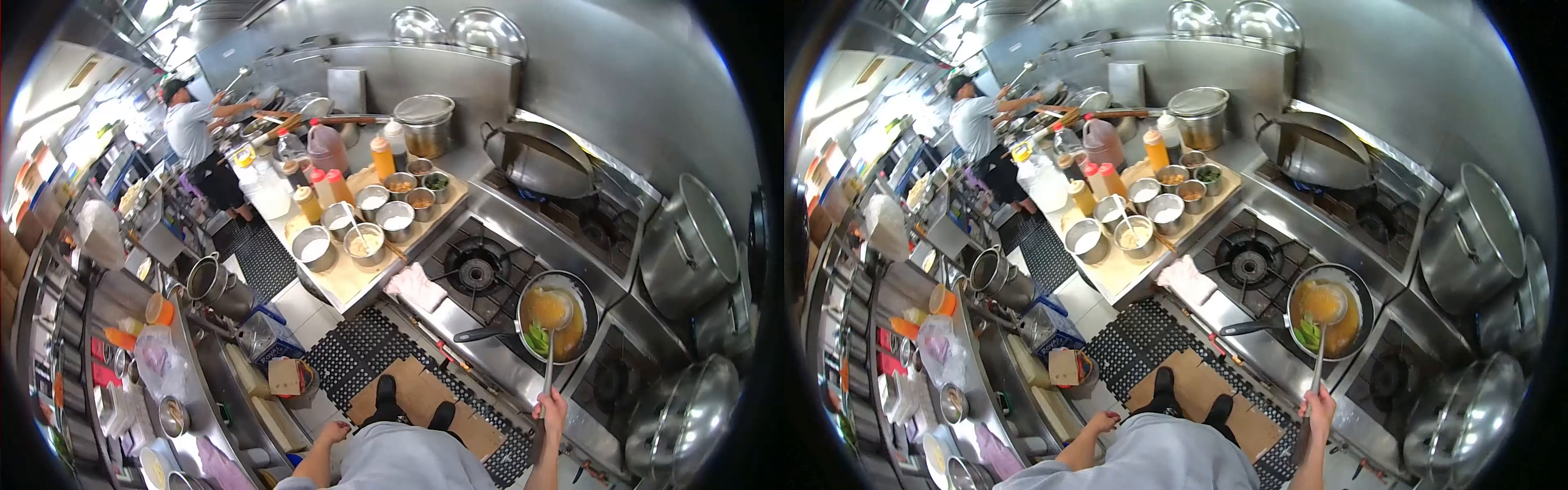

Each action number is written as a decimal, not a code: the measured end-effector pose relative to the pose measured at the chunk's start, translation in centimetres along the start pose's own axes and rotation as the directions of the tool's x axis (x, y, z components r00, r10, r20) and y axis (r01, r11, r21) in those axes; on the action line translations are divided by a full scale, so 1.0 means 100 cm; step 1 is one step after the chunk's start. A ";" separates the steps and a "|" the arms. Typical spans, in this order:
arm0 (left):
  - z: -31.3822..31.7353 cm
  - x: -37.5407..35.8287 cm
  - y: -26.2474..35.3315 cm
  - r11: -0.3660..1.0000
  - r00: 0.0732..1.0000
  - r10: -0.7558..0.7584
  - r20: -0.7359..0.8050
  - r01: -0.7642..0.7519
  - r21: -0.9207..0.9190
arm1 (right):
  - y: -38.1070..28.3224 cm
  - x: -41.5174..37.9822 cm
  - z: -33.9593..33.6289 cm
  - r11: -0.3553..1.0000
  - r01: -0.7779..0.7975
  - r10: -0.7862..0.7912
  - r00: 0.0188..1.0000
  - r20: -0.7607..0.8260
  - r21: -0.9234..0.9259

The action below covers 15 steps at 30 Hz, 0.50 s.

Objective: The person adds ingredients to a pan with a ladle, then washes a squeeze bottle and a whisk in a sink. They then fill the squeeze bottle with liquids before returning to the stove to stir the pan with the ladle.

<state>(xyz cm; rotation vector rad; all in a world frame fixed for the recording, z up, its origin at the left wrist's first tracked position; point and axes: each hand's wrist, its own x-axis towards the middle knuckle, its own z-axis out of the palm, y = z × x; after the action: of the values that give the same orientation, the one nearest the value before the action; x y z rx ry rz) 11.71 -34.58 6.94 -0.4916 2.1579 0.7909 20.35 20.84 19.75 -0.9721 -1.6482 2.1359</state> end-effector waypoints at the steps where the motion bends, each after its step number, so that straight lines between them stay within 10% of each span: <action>1: 0.000 0.002 -0.003 1.000 1.000 -0.007 0.030 0.007 0.026 | -0.010 -0.005 0.000 0.992 -0.074 0.072 0.997 0.022 0.102; 6: -0.015 0.024 0.012 0.998 0.998 -0.054 0.023 0.054 -0.025 | -0.020 -0.012 -0.007 0.983 -0.144 0.136 0.988 0.075 0.113; 8: -0.039 0.039 0.034 0.997 0.999 -0.039 0.007 0.039 -0.067 | -0.021 -0.013 -0.008 0.961 -0.158 0.175 0.983 0.057 -0.226; 12: -0.107 0.092 0.072 0.938 0.911 0.330 -0.248 -0.346 -0.023 | -0.044 -0.030 0.006 0.949 -0.192 0.200 0.980 0.009 -0.250; 15: -0.183 0.101 0.143 0.875 0.828 0.367 -0.423 -0.461 -0.145 | -0.042 -0.033 -0.012 0.603 0.089 -0.111 0.993 0.026 -0.793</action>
<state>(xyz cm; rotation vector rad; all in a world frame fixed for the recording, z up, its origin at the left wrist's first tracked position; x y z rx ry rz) -12.50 -37.33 13.93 -0.3100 2.5976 1.3047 22.79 21.20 24.64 -1.0491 -2.6421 1.2290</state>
